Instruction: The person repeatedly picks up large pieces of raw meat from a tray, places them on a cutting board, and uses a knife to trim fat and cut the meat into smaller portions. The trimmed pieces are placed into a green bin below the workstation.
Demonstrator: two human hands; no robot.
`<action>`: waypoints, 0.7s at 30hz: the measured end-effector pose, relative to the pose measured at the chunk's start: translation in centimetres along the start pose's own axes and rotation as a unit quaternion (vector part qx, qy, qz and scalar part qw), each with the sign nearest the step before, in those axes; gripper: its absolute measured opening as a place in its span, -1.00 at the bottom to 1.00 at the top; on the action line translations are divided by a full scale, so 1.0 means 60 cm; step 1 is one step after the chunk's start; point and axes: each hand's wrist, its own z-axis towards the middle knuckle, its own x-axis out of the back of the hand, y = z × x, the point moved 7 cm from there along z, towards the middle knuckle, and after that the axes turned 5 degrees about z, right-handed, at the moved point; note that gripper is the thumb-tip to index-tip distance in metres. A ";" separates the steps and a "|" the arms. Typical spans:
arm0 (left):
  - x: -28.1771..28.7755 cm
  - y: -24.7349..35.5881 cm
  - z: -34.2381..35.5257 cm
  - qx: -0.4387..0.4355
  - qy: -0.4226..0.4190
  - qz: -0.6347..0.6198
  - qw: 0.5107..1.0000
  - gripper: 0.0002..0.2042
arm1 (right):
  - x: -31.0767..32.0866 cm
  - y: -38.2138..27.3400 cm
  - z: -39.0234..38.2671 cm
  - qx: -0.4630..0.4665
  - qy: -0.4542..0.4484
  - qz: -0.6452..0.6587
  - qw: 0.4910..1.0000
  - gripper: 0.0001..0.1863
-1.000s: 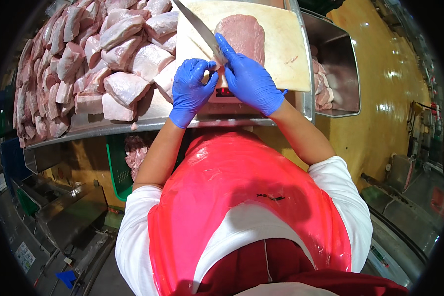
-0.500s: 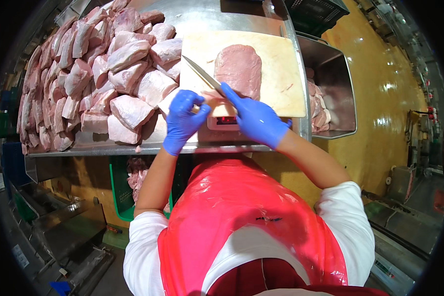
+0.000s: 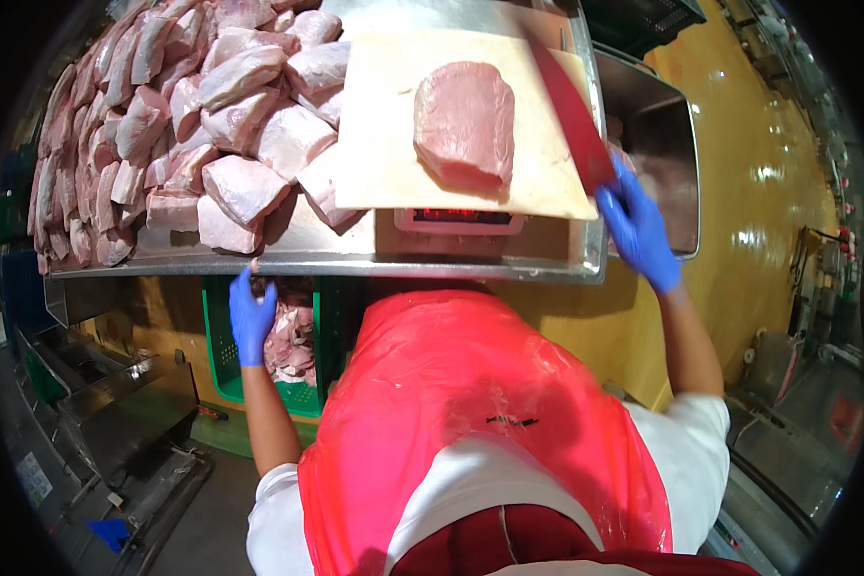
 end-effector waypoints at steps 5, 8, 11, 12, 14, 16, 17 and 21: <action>0.041 0.450 0.102 -0.237 0.101 -0.321 0.911 -0.45 | -0.161 0.002 0.163 -0.070 0.081 0.580 0.808 -0.78; -0.003 0.622 0.158 -0.284 -0.012 -0.402 0.870 -0.45 | -0.228 -0.048 0.148 -0.058 0.148 0.621 0.768 -0.78; -0.004 0.681 0.241 -0.356 -0.192 -0.361 0.840 -0.57 | -0.244 -0.077 0.114 -0.019 0.133 0.534 0.835 -0.73; 0.013 0.670 0.236 -0.390 -0.131 -0.365 0.835 -0.59 | -0.244 -0.072 0.093 -0.047 0.095 0.455 0.884 -0.73; 0.024 0.613 0.208 -0.396 -0.025 -0.372 0.839 -0.66 | -0.217 -0.042 0.036 -0.099 0.015 0.285 0.953 -0.74; 0.026 0.542 0.162 -0.305 0.030 -0.385 0.870 -0.76 | -0.169 -0.064 -0.030 0.193 0.076 -0.017 0.978 -0.73; 0.028 0.505 0.132 -0.238 0.043 -0.396 0.886 -0.82 | -0.172 -0.059 -0.038 0.161 0.063 -0.019 0.985 -0.75; 0.049 0.510 0.030 -0.318 0.128 -0.332 0.879 -0.81 | -0.214 -0.094 -0.007 0.083 0.061 -0.008 0.995 -0.82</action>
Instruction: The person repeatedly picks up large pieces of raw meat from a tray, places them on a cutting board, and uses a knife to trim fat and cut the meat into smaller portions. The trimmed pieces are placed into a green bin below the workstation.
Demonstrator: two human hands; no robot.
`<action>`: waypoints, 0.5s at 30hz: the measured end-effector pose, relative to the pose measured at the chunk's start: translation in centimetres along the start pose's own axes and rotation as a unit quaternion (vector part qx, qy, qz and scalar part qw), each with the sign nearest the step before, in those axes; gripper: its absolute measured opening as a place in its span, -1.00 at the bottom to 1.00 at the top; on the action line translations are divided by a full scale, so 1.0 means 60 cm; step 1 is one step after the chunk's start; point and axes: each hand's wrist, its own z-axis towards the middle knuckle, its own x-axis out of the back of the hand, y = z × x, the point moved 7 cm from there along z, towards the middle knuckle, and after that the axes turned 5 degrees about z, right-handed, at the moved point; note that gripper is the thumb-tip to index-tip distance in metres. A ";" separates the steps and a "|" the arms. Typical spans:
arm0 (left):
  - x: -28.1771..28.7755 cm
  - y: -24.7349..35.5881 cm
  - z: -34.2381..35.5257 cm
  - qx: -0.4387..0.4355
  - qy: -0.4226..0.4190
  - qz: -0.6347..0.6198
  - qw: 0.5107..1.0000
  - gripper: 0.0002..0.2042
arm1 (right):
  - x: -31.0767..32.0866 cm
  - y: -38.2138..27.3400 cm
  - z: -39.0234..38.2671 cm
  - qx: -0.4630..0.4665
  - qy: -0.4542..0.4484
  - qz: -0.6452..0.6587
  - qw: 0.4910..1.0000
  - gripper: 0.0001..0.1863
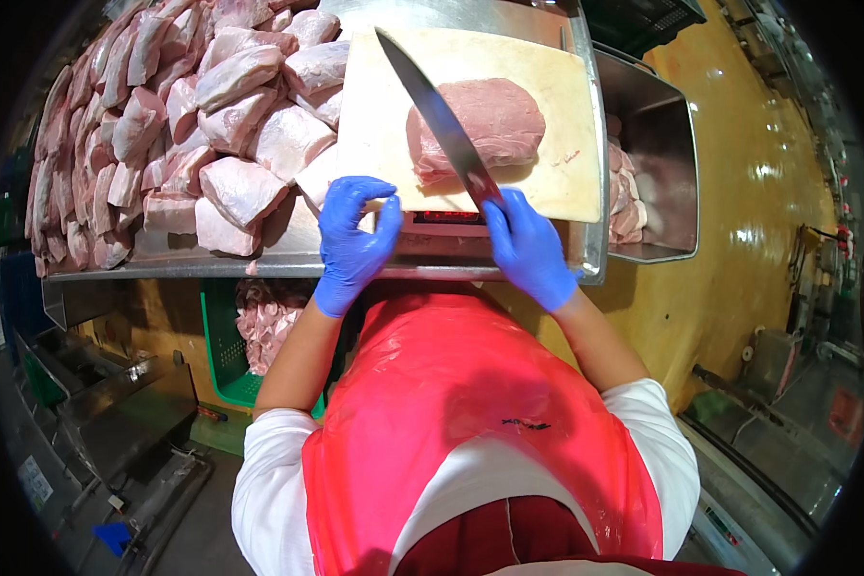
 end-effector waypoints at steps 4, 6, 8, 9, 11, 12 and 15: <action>-0.045 0.030 0.021 -0.086 -0.002 0.107 0.991 -0.80 | -0.006 0.008 -0.021 -0.030 -0.068 -0.058 0.996 -0.84; -0.061 0.017 0.018 -0.085 -0.019 0.136 0.987 -0.82 | 0.030 0.024 -0.096 -0.074 -0.131 -0.108 0.983 -0.82; -0.069 0.007 0.014 -0.087 -0.033 0.155 0.984 -0.84 | 0.079 0.031 -0.163 -0.124 -0.190 -0.139 0.964 -0.80; -0.057 -0.009 0.015 -0.060 -0.014 0.145 0.988 -0.83 | 0.100 0.034 -0.181 -0.136 -0.215 -0.154 0.955 -0.80; -0.034 -0.040 0.024 -0.011 0.024 0.124 0.992 -0.81 | 0.139 0.025 -0.174 -0.132 -0.222 -0.136 0.956 -0.82; -0.026 -0.013 0.035 -0.034 0.039 0.121 0.991 -0.80 | 0.150 0.019 -0.171 -0.135 -0.220 -0.130 0.957 -0.83; -0.062 0.075 0.050 -0.104 -0.074 0.134 0.983 -0.82 | 0.149 -0.006 -0.127 -0.158 -0.050 -0.032 0.986 -0.85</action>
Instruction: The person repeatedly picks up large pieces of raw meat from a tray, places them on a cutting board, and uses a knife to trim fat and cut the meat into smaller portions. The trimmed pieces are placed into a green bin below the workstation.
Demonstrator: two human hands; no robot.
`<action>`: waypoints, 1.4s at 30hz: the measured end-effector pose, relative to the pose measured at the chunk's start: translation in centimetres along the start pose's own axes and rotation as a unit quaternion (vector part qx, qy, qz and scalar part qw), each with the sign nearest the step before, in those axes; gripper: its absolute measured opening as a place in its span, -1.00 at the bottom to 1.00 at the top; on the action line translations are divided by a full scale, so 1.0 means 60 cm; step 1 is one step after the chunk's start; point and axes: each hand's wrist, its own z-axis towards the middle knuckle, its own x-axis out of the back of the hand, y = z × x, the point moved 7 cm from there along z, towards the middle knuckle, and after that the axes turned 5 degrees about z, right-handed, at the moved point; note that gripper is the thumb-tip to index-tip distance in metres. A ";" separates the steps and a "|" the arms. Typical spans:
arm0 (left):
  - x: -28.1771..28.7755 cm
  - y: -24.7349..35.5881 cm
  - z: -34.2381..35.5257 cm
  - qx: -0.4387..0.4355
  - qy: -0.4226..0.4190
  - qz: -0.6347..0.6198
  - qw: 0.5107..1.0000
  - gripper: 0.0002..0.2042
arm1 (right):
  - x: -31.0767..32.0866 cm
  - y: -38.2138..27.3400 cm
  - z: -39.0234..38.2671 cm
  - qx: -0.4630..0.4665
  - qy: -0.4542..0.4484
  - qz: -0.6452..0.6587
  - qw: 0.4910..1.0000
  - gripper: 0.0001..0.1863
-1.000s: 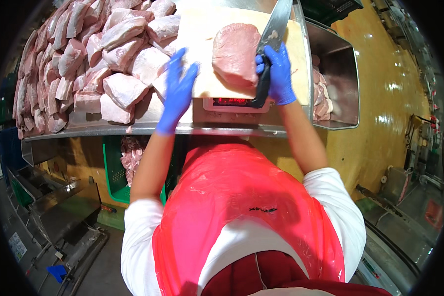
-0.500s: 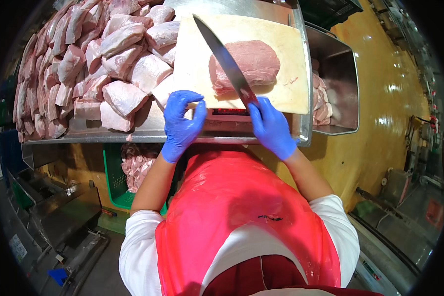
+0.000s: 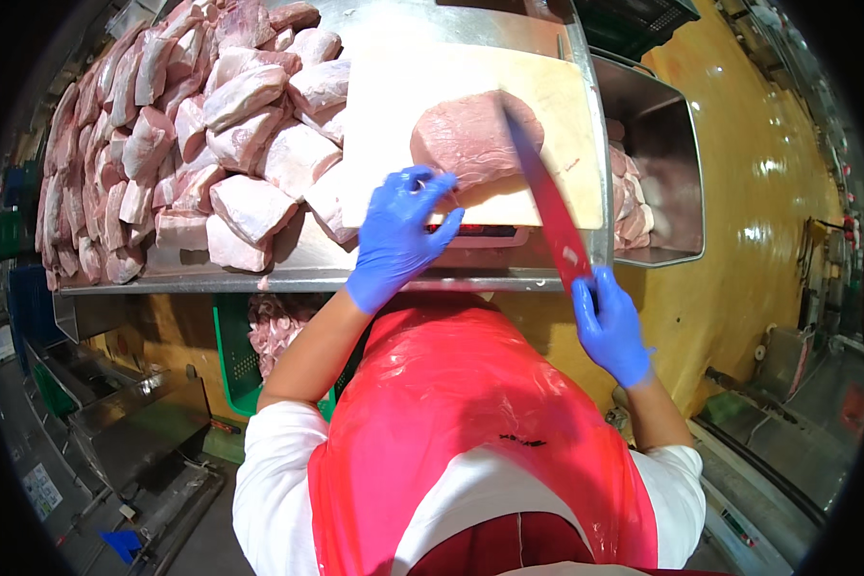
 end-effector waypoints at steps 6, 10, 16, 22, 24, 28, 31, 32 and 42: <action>-0.022 -0.088 -0.003 0.043 -0.124 -0.137 0.982 -0.86 | -0.155 -0.073 0.084 0.101 0.099 -0.029 0.989 -0.79; -0.025 -0.099 -0.008 0.005 -0.119 -0.187 0.975 -0.86 | -0.157 -0.053 0.006 0.017 -0.001 -0.159 0.987 -0.81; -0.029 -0.101 -0.006 -0.064 -0.143 -0.215 0.964 -0.87 | -0.203 -0.148 0.071 0.009 0.059 -0.167 0.984 -0.82; -0.022 -0.118 0.013 -0.103 -0.202 -0.205 0.952 -0.86 | -0.221 -0.194 0.190 -0.047 0.027 -0.153 0.987 -0.78; -0.023 -0.120 0.012 -0.104 -0.219 -0.221 0.945 -0.87 | -0.225 -0.191 0.191 -0.045 0.038 -0.135 0.989 -0.77; -0.026 -0.216 0.035 0.020 -0.181 -0.268 0.946 -0.88 | -0.217 -0.157 0.100 -0.003 0.079 -0.136 0.988 -0.79; -0.004 -0.305 0.068 0.091 -0.116 -0.287 0.946 -0.92 | -0.183 -0.145 0.006 -0.123 -0.032 -0.196 0.972 -0.85; 0.009 -0.343 0.071 0.095 -0.082 -0.311 0.942 -0.96 | -0.171 -0.142 -0.016 -0.126 -0.047 -0.212 0.968 -0.86; 0.316 -0.376 -0.264 0.276 0.054 -0.172 0.944 -0.90 | -0.056 -0.093 0.055 -0.057 0.062 0.135 0.987 -0.75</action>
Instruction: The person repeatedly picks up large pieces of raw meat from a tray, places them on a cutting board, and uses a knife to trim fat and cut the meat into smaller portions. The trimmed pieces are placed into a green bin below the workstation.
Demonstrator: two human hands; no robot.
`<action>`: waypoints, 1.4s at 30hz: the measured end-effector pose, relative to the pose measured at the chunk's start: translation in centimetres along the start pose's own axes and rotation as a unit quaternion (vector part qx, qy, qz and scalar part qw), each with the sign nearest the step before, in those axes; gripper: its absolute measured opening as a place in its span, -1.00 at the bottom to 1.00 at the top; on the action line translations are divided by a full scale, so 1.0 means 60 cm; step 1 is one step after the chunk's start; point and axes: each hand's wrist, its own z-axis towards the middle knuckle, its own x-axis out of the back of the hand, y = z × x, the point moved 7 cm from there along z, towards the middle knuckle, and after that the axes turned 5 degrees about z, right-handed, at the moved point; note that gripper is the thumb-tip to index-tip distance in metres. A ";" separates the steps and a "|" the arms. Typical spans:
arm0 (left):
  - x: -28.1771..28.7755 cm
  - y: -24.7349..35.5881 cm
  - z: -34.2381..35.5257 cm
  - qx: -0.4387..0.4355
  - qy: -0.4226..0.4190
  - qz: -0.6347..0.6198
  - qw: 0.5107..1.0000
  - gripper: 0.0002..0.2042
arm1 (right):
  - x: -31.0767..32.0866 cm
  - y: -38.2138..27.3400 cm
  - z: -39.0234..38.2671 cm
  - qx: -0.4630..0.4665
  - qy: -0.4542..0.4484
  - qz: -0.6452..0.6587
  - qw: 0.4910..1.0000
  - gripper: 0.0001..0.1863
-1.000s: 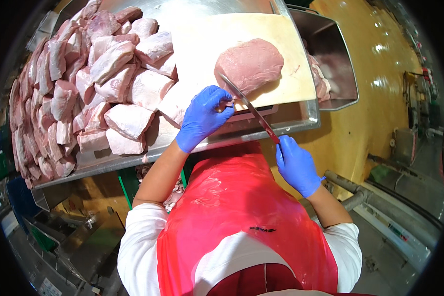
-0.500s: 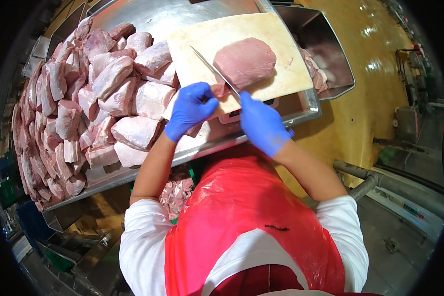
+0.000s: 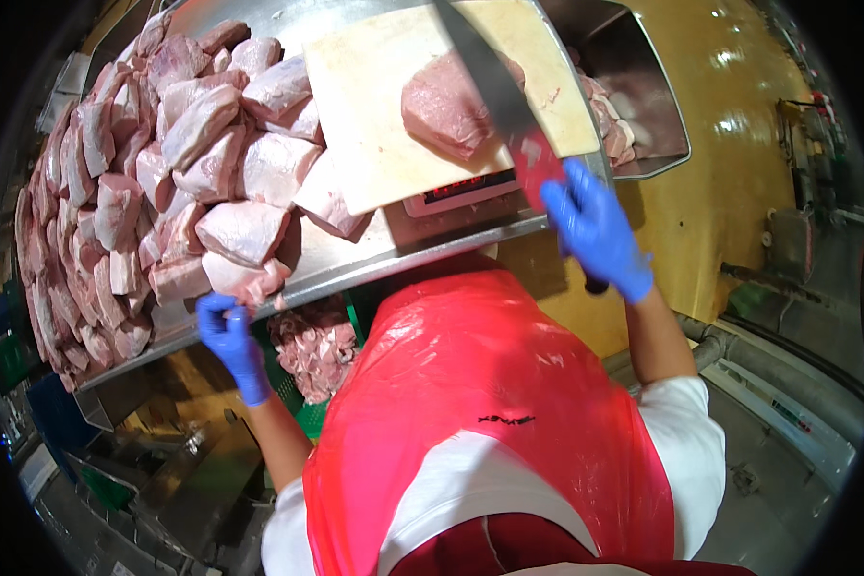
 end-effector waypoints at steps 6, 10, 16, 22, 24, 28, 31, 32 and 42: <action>-0.117 -0.126 -0.169 0.191 -0.136 0.185 0.954 -0.58 | 0.072 0.091 0.165 0.064 0.005 0.081 0.995 -0.79; -0.379 0.185 0.014 0.114 0.001 -0.181 0.977 -0.51 | 0.029 0.143 0.160 -0.064 -0.049 0.313 0.946 -0.70; -0.653 0.265 0.062 0.262 -0.317 -0.451 0.792 -0.57 | 0.041 0.194 0.153 -0.010 0.029 0.382 0.924 -0.83; -0.347 0.170 0.038 0.012 -0.049 -0.102 0.994 -0.75 | 0.338 0.415 0.207 -0.072 0.327 0.457 0.824 -0.66; -0.264 0.045 0.012 0.008 0.031 0.095 0.995 -0.65 | 0.326 0.384 0.182 -0.081 0.345 0.400 0.846 -0.59; -0.363 0.024 0.004 -0.223 -0.111 0.410 0.877 -0.44 | 0.231 0.327 0.163 -0.065 0.258 0.368 0.891 -0.63; -0.442 -0.039 0.092 -0.171 -0.187 0.471 0.845 -0.36 | 0.111 0.176 0.166 -0.047 0.191 0.350 0.916 -0.61; -0.469 -0.054 0.126 -0.106 -0.290 0.497 0.811 -0.35 | 0.090 0.140 0.164 -0.031 0.176 0.327 0.928 -0.61; -0.237 -0.281 -0.044 0.437 -0.090 -0.373 0.813 -0.27 | 0.018 0.095 0.135 -0.036 0.047 0.314 0.947 -0.68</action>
